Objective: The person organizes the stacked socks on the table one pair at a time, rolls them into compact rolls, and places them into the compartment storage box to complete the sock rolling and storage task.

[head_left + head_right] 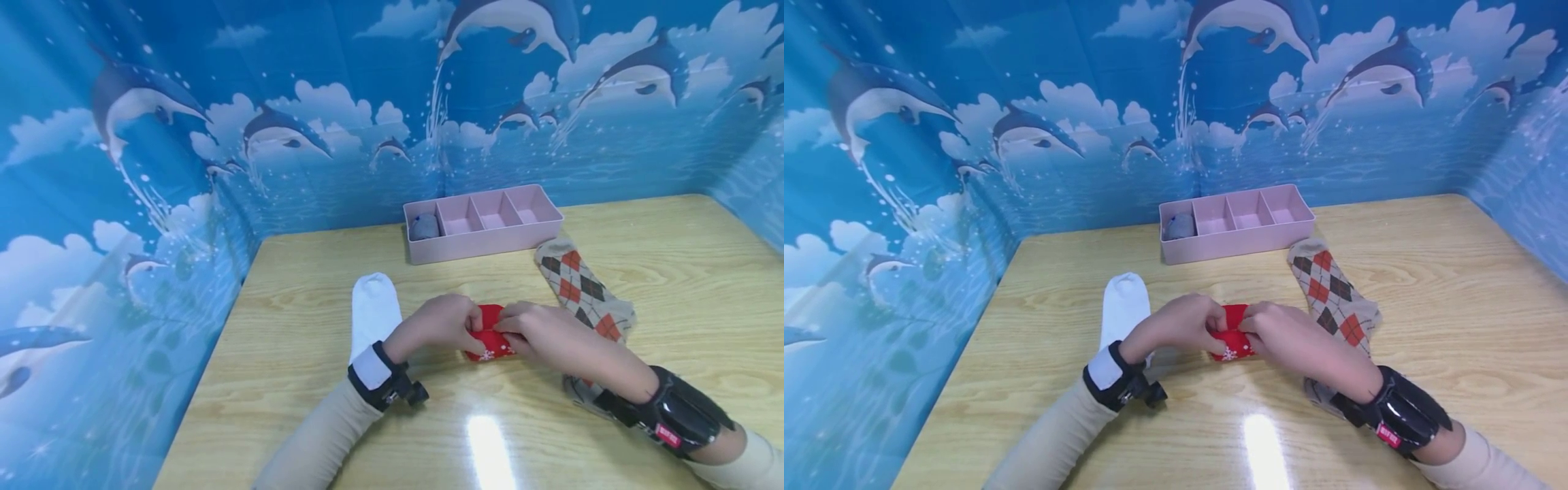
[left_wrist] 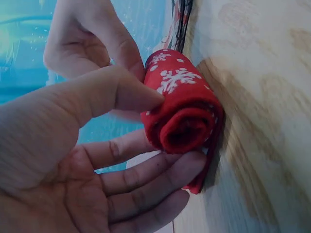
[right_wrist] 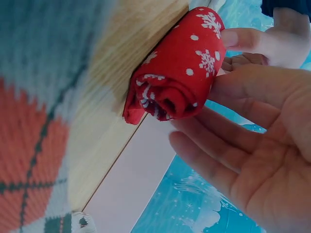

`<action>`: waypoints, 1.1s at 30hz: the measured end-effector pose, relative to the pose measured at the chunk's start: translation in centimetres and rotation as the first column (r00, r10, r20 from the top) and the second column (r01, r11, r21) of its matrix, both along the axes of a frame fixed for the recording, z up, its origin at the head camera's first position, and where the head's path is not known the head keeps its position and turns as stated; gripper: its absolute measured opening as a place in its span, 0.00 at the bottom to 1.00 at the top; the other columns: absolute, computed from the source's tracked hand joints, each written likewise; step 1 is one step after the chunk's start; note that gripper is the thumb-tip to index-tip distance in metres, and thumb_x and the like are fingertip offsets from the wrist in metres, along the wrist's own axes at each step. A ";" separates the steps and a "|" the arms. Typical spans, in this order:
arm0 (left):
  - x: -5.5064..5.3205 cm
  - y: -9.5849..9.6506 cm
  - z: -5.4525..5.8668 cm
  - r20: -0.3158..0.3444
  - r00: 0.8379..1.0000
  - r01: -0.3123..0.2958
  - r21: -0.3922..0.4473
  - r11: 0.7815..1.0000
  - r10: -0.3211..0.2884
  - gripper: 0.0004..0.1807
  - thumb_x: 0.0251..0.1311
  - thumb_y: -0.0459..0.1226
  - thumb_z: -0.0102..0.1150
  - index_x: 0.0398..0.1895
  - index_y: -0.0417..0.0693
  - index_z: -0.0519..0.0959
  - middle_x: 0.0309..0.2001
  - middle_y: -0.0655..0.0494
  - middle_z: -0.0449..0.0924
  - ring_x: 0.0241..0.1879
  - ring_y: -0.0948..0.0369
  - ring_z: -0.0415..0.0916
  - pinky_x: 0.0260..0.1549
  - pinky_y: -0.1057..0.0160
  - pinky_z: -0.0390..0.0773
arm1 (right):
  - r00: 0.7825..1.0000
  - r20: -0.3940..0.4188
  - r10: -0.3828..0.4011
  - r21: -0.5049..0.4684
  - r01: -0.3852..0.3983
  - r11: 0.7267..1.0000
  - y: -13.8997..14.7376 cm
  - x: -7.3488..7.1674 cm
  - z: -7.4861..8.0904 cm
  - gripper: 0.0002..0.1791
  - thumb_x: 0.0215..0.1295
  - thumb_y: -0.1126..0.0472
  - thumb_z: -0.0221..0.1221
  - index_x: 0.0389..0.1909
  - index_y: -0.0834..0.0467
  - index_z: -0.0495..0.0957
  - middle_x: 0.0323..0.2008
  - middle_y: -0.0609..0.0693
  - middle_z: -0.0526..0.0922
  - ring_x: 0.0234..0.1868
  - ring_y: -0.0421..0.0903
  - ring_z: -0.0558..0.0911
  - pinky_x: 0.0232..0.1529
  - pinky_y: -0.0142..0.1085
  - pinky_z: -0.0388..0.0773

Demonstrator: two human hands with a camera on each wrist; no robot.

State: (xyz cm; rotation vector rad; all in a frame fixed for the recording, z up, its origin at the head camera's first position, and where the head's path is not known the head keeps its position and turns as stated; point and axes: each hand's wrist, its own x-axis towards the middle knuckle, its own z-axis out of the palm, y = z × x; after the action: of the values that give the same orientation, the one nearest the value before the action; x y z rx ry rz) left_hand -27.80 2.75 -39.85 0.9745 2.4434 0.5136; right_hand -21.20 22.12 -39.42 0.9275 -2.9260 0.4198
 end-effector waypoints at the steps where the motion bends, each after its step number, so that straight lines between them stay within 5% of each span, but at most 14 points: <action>1: 0.1 0.0 0.1 0.000 1.000 0.000 -0.002 1.000 0.000 0.13 0.58 0.43 0.73 0.24 0.50 0.79 0.18 0.60 0.69 0.21 0.65 0.67 0.22 0.72 0.62 | 1.000 0.002 -0.004 -0.006 0.004 1.000 0.0 0.0 0.0 0.08 0.58 0.67 0.68 0.37 0.53 0.88 0.33 0.43 0.83 0.31 0.35 0.76 0.29 0.29 0.75; 10: 0.6 0.2 0.5 0.014 0.999 -0.039 -0.035 0.999 0.040 0.19 0.59 0.42 0.72 0.17 0.50 0.72 0.13 0.60 0.59 0.17 0.64 0.61 0.20 0.71 0.58 | 1.000 0.010 0.006 -0.016 -0.006 1.000 -0.2 0.1 0.4 0.08 0.56 0.64 0.73 0.32 0.49 0.85 0.27 0.39 0.80 0.27 0.32 0.73 0.28 0.28 0.73; 15: 0.6 0.1 0.5 0.007 0.999 -0.045 -0.066 0.997 0.046 0.14 0.59 0.44 0.72 0.21 0.51 0.80 0.14 0.60 0.64 0.18 0.64 0.64 0.21 0.71 0.60 | 1.000 0.030 -0.007 0.032 0.006 0.999 -0.3 0.2 0.5 0.13 0.51 0.62 0.77 0.37 0.52 0.86 0.29 0.42 0.84 0.28 0.33 0.76 0.29 0.28 0.76; 18: 0.7 0.2 0.7 -0.037 0.999 -0.042 -0.056 0.998 0.040 0.08 0.57 0.43 0.75 0.32 0.51 0.85 0.23 0.61 0.74 0.27 0.65 0.70 0.26 0.72 0.66 | 0.999 0.048 -0.014 0.027 0.013 1.000 -0.3 0.1 0.5 0.13 0.51 0.65 0.76 0.36 0.53 0.84 0.27 0.41 0.82 0.26 0.33 0.73 0.27 0.28 0.73; 22: 1.1 0.7 1.0 -0.143 0.990 -0.014 -0.038 0.999 0.008 0.14 0.53 0.40 0.77 0.42 0.52 0.85 0.35 0.64 0.82 0.36 0.68 0.74 0.36 0.72 0.73 | 0.996 0.085 -0.010 -0.029 0.012 0.999 -0.1 -0.1 0.3 0.12 0.51 0.68 0.74 0.35 0.53 0.83 0.28 0.41 0.83 0.27 0.34 0.74 0.29 0.29 0.75; 27: 1.8 1.0 1.4 -0.245 0.968 0.031 -0.094 0.995 -0.053 0.08 0.52 0.42 0.77 0.32 0.55 0.86 0.27 0.66 0.81 0.30 0.68 0.73 0.30 0.71 0.71 | 0.989 0.145 0.029 -0.098 -0.014 0.995 0.5 -0.6 0.1 0.13 0.53 0.68 0.73 0.40 0.57 0.86 0.35 0.44 0.88 0.33 0.34 0.80 0.34 0.31 0.80; 33: 2.2 1.3 0.9 -0.319 0.945 0.045 -0.103 0.994 -0.076 0.13 0.48 0.46 0.79 0.28 0.53 0.82 0.24 0.66 0.76 0.25 0.67 0.70 0.23 0.71 0.68 | 0.972 0.219 0.080 -0.159 -0.046 0.986 1.0 -1.0 0.0 0.12 0.58 0.68 0.69 0.43 0.59 0.86 0.38 0.45 0.89 0.35 0.33 0.82 0.34 0.28 0.80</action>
State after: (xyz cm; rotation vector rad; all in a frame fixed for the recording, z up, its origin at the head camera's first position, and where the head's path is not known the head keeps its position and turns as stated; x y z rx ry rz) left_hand -25.55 4.03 -38.92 1.1683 2.6843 0.2272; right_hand -22.19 23.13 -39.39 1.0157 -3.0112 0.7908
